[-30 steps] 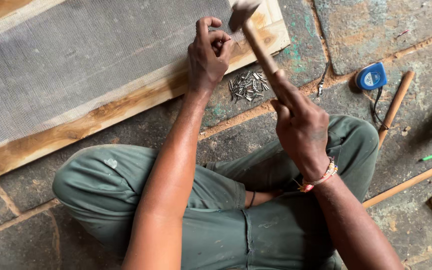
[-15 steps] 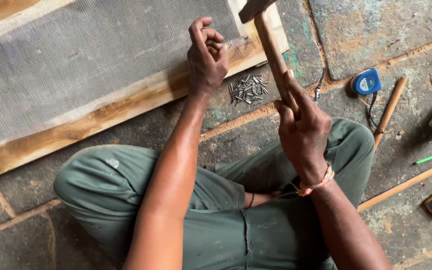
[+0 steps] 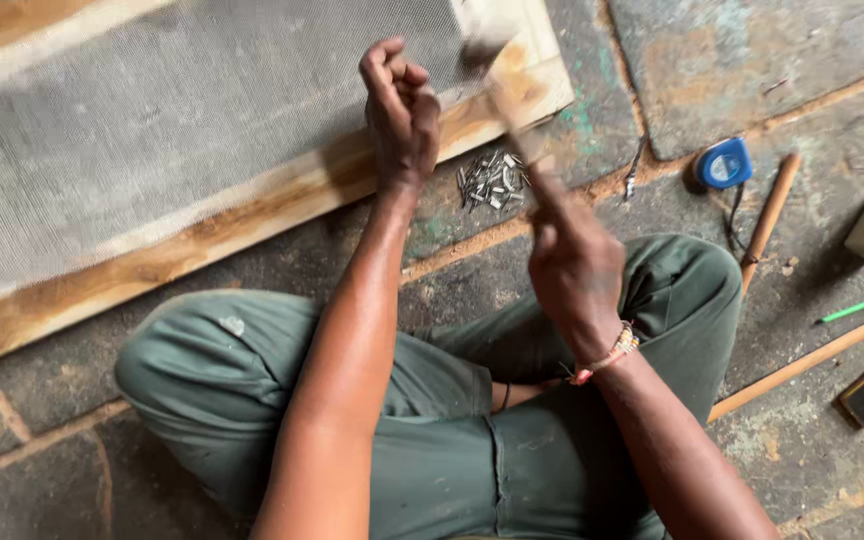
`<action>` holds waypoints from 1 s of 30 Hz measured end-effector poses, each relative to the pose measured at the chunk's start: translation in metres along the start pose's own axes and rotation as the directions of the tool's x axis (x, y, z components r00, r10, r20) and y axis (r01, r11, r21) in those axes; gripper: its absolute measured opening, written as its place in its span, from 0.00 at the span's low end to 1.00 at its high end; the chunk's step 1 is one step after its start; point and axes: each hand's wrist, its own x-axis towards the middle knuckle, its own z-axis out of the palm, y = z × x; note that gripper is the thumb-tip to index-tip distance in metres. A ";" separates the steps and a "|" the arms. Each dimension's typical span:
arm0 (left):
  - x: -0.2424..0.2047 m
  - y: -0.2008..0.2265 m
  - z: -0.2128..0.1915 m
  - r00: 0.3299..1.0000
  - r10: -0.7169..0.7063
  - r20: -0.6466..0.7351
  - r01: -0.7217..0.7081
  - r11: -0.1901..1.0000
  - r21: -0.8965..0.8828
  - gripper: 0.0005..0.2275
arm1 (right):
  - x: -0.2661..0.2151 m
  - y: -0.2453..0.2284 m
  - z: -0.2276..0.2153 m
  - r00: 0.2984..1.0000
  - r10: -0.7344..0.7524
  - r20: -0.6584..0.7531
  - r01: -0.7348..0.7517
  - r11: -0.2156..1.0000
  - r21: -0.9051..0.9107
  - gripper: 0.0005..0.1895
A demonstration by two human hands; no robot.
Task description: The person secures a mesh screen to a wooden frame by hammering nails along the edges. They pick up nails from a pile on the floor and drive them into the frame to hold the screen in place.
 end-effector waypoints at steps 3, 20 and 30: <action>0.011 0.007 0.003 1.000 0.005 -0.006 -0.006 0.999 -0.043 0.21 | 0.004 -0.003 -0.003 0.998 0.040 0.058 -0.038 0.999 -0.038 0.27; 0.013 0.015 0.000 0.992 -0.111 -0.054 0.106 0.991 -0.081 0.17 | 0.002 -0.016 -0.008 0.990 0.109 0.088 -0.111 0.994 0.015 0.29; -0.003 0.009 -0.008 0.996 -0.048 -0.082 0.038 0.992 -0.124 0.17 | -0.014 -0.001 0.012 0.984 0.177 0.020 -0.174 0.934 0.313 0.26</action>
